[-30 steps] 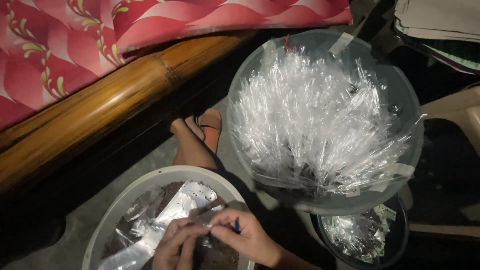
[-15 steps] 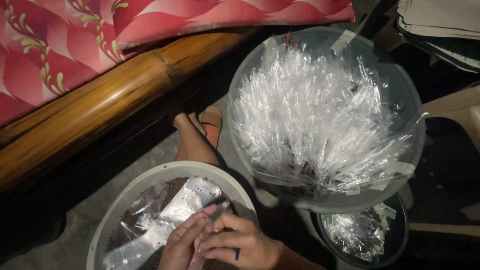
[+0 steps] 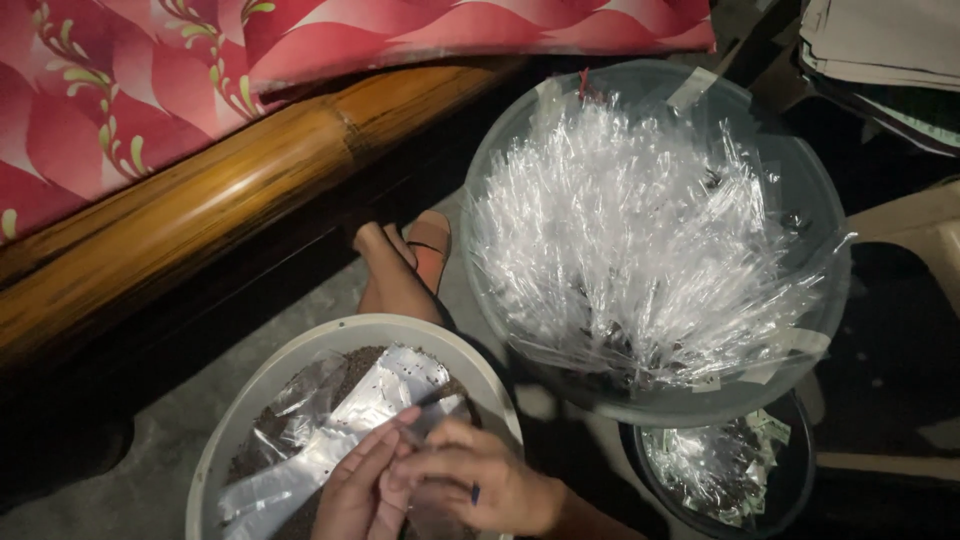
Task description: Manually filling small plastic bags with granular food material from a large bucket
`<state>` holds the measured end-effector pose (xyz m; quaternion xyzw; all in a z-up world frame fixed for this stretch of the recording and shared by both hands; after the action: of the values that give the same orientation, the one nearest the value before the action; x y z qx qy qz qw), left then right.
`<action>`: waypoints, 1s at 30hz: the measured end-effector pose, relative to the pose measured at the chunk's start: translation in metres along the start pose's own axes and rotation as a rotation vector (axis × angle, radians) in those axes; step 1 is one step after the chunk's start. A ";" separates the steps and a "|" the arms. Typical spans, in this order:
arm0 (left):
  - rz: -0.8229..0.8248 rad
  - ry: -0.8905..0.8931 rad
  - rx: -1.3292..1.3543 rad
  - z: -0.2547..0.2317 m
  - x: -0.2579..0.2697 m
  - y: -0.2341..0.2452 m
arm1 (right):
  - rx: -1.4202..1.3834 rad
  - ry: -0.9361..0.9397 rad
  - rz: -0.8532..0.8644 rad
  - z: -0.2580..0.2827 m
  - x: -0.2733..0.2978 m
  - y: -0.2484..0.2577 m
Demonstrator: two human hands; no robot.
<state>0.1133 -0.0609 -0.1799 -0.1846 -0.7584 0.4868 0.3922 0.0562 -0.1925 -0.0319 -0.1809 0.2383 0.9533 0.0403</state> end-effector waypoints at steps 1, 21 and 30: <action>-0.028 0.009 -0.037 0.004 -0.001 0.006 | -0.015 0.041 0.006 0.005 0.001 -0.004; 0.193 -0.507 -1.530 -0.014 0.036 -0.098 | -0.450 -0.590 -0.025 -0.070 0.017 -0.025; -0.162 -0.427 -1.076 -0.054 0.039 -0.043 | -0.919 -0.527 -0.231 -0.100 0.046 -0.023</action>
<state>0.1350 -0.0229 -0.1135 -0.1972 -0.9729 0.0279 0.1177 0.0499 -0.2198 -0.1403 0.0401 -0.2425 0.9619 0.1201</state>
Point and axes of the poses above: each hand's wrist, its own x-axis away from the middle knuckle, its own y-axis out of the back of the hand, z = x × y, the point moved 8 cm from there along -x, towards the middle knuckle, and after that the axes turned 15 degrees about x, right-handed, at the moved point
